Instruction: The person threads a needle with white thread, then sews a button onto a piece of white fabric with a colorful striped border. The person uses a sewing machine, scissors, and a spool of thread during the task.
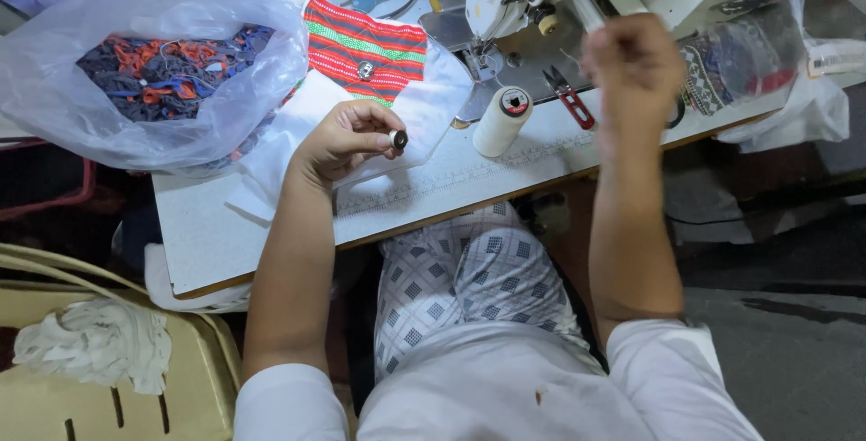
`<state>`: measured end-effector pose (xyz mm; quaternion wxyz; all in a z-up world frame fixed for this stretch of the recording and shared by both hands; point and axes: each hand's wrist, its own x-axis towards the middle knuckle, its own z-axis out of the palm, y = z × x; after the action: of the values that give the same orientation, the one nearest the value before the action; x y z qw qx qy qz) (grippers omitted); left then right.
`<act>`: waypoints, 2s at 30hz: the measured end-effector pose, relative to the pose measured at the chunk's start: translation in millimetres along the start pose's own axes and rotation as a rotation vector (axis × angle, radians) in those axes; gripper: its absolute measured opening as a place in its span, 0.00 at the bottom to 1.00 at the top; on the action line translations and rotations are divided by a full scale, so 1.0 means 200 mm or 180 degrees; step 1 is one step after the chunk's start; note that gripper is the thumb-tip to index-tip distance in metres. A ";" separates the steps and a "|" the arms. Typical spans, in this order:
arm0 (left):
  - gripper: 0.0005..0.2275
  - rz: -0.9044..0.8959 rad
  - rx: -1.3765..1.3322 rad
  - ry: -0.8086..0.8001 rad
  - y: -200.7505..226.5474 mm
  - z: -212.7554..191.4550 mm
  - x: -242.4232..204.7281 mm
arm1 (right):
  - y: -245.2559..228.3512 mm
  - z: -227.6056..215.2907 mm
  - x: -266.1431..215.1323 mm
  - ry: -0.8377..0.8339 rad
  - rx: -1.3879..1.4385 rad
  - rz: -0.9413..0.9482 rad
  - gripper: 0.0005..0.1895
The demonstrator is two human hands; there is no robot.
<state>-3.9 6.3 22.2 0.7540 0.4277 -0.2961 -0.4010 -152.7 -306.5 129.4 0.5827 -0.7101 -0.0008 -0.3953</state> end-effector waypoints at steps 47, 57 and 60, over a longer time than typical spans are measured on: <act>0.12 0.1445 0.0767 0.1517 -0.06 0.06 0.10 | 0.14 0.44 -0.29 -0.0977 -0.1309 -0.1194 0.19; 0.12 0.1686 0.0992 0.2020 -0.09 -0.02 0.12 | 0.42 0.65 -0.36 -0.1882 0.0636 0.1393 0.11; 0.12 0.1581 0.0898 0.1964 -0.07 0.01 0.11 | 0.33 0.61 -0.35 -0.1924 0.0059 0.1124 0.10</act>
<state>0.5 -18.9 12.5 0.8151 0.5425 -0.2027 -0.0156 -103.1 -194.5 34.8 0.6219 -0.7789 -0.0541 -0.0602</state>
